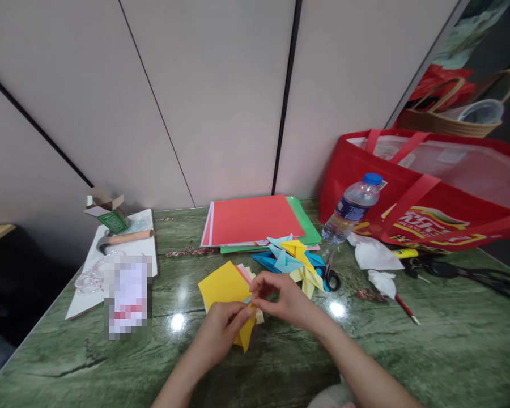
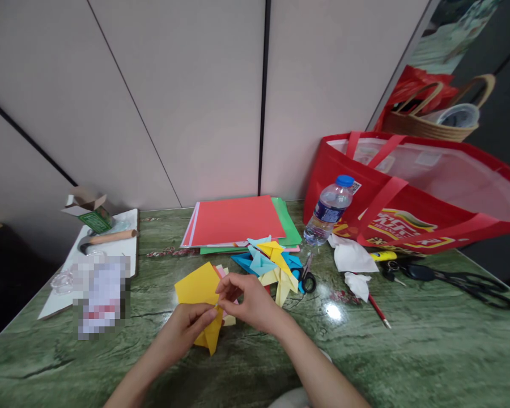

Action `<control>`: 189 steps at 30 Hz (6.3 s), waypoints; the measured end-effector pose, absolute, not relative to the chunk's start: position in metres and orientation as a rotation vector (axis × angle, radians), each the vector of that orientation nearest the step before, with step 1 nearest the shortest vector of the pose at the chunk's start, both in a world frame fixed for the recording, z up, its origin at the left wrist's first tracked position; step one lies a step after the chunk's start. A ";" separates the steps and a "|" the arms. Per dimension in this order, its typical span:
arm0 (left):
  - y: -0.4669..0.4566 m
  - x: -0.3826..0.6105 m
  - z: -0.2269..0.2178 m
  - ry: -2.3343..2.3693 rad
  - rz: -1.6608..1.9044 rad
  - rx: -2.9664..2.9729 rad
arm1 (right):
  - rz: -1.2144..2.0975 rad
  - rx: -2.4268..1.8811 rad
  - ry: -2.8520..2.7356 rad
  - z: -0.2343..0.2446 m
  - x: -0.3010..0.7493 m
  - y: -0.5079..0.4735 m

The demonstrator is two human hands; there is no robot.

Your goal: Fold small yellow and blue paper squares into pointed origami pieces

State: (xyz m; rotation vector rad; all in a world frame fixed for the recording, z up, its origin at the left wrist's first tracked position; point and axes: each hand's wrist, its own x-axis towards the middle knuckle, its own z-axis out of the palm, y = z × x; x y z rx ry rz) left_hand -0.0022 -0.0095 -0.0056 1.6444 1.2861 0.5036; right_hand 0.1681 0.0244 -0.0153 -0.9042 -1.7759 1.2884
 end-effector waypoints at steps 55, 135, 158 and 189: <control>-0.004 0.001 -0.015 1.307 0.641 1.412 | 1.435 -1.081 -1.339 -0.030 0.148 0.021; 0.009 0.010 -0.031 1.248 0.904 0.805 | 1.241 -1.069 -1.464 -0.055 0.154 0.033; 0.008 0.010 -0.032 1.269 0.918 0.818 | 1.211 -1.082 -1.455 -0.052 0.151 0.032; 0.005 0.012 -0.035 1.309 0.772 1.266 | 1.537 -1.023 -1.257 -0.045 0.152 0.032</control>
